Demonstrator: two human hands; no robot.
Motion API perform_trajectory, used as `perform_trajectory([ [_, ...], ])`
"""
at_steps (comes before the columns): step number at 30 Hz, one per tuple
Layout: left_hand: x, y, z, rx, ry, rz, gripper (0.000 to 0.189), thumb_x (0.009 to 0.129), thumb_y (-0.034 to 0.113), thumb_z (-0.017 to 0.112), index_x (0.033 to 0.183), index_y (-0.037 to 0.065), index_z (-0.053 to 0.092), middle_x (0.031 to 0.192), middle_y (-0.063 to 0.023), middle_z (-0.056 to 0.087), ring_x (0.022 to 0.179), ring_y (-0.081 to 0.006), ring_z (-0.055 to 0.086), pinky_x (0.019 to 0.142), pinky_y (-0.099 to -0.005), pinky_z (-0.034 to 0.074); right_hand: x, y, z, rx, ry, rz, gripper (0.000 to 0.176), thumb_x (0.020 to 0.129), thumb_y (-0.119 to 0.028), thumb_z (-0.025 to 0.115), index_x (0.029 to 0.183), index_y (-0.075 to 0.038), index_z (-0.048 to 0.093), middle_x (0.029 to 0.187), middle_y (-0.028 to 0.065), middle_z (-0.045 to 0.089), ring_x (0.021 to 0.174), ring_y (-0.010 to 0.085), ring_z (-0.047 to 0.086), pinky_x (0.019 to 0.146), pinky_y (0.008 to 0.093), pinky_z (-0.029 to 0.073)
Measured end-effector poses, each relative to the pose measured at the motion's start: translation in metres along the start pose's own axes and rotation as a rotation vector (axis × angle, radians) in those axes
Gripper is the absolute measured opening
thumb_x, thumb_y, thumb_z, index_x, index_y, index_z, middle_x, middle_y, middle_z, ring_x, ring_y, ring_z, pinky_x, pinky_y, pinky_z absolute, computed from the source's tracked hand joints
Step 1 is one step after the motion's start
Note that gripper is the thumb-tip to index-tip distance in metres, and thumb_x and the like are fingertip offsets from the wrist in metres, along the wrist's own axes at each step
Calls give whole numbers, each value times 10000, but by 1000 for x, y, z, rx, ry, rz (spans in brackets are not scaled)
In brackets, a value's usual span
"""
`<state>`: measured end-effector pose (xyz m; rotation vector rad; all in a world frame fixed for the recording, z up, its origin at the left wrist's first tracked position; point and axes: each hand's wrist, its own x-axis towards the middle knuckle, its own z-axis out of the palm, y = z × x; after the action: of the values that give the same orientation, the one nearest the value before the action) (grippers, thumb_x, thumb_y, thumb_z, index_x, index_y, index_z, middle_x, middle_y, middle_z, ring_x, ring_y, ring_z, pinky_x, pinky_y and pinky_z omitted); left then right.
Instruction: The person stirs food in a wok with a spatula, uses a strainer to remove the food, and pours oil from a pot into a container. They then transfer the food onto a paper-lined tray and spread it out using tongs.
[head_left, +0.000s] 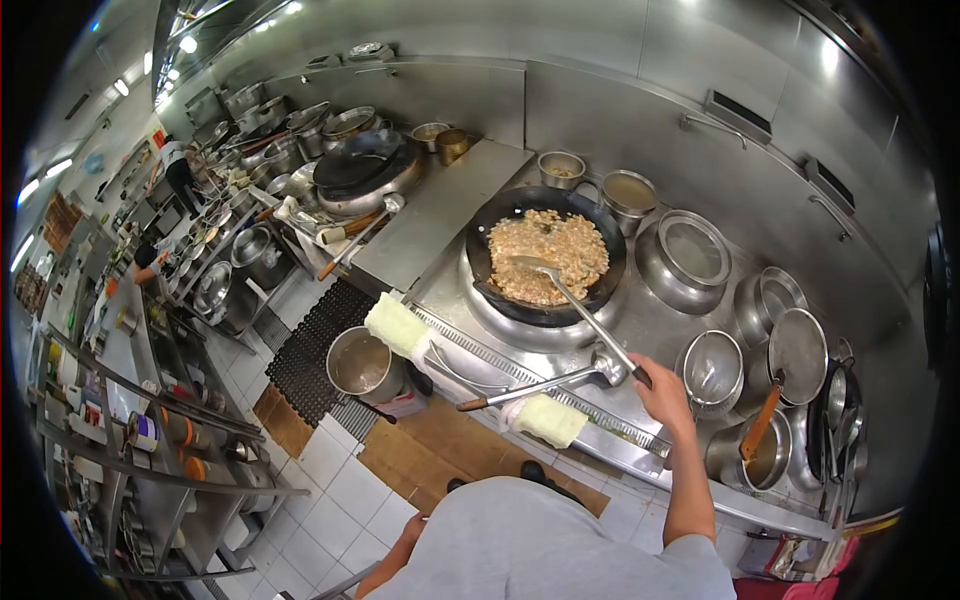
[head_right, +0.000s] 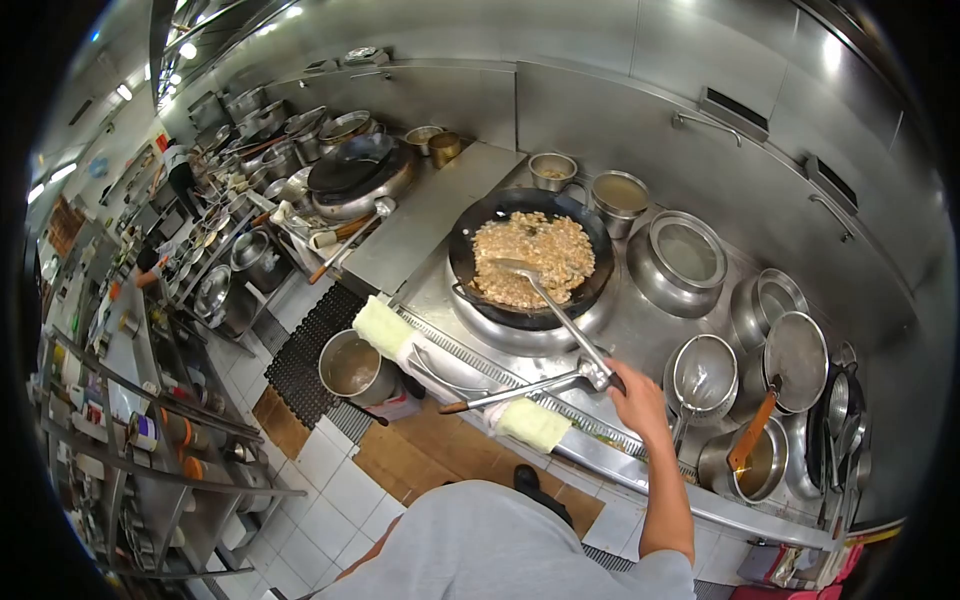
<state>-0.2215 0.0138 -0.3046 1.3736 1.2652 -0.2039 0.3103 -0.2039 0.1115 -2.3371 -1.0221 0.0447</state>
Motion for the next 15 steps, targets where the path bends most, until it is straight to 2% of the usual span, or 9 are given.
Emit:
perform_trajectory([
  [1, -5, 10, -1, 52, -34, 15, 410, 756, 311, 667, 1057, 37, 615, 951, -185, 665, 898, -301, 639, 780, -364, 497, -9, 1, -1, -4, 1, 7, 451, 788, -55, 575, 1220, -177, 533, 825, 108, 601, 749, 292, 612, 670, 397, 472],
  [3, -5, 17, 2, 65, -38, 19, 413, 766, 326, 655, 1058, 35, 618, 955, -181, 666, 903, -294, 640, 784, -361, 495, -23, -1, -1, 542, -227, 358, 443, 827, -49, 552, 1257, -137, 492, 737, 58, 549, 578, 175, 550, 520, 325, 447],
  [5, 10, 12, 4, 80, -37, 26, 418, 776, 341, 642, 1059, 33, 621, 959, -178, 667, 908, -287, 641, 787, -357, 493, -29, -10, -7, 751, -304, 447, 448, 851, -54, 539, 1287, -106, 450, 722, 22, 496, 491, 84, 434, 415, 256, 376],
  [8, 46, -12, 11, 305, -82, 257, 416, 807, 369, 600, 1054, 35, 630, 950, -178, 668, 900, -278, 645, 778, -352, 495, -34, 1, 3, 860, -352, 509, 460, 851, -55, 540, 1297, -116, 444, 734, 34, 507, 462, 78, 412, 382, 242, 344],
  [10, 52, -18, 4, 636, -18, 663, 414, 840, 371, 551, 1054, 26, 631, 971, -185, 663, 916, -278, 641, 785, -355, 491, -35, 6, 11, 784, -279, 472, 468, 851, -30, 523, 1304, -109, 433, 735, 26, 493, 461, 64, 405, 374, 234, 340],
  [11, 52, -24, 0, 639, -17, 666, 414, 840, 371, 551, 1054, 26, 631, 971, -185, 663, 916, -278, 641, 785, -355, 491, -34, 8, 14, 703, -215, 429, 477, 852, -5, 506, 1311, -102, 421, 736, 18, 479, 460, 51, 398, 367, 227, 336],
  [12, 66, -27, 3, 510, -22, 424, 401, 845, 360, 551, 1054, 27, 631, 978, -179, 664, 920, -274, 639, 787, -354, 489, -34, 10, 16, 704, -214, 426, 477, 852, -5, 506, 1311, -102, 421, 736, 18, 479, 460, 51, 398, 367, 227, 336],
  [13, 17, 40, -1, 375, -25, 181, 388, 849, 348, 551, 1054, 29, 632, 985, -174, 664, 925, -270, 638, 789, -353, 487, -34, 12, 17, 711, -178, 461, 479, 856, -7, 500, 1317, -102, 413, 736, 17, 473, 457, 53, 395, 365, 231, 334],
  [15, 19, 39, -5, 178, -38, 129, 381, 844, 344, 564, 1052, 33, 634, 982, -167, 666, 921, -262, 637, 790, -350, 486, -29, 18, 23, 714, -156, 493, 480, 860, -10, 494, 1323, -102, 405, 735, 17, 468, 454, 56, 392, 363, 234, 332],
])
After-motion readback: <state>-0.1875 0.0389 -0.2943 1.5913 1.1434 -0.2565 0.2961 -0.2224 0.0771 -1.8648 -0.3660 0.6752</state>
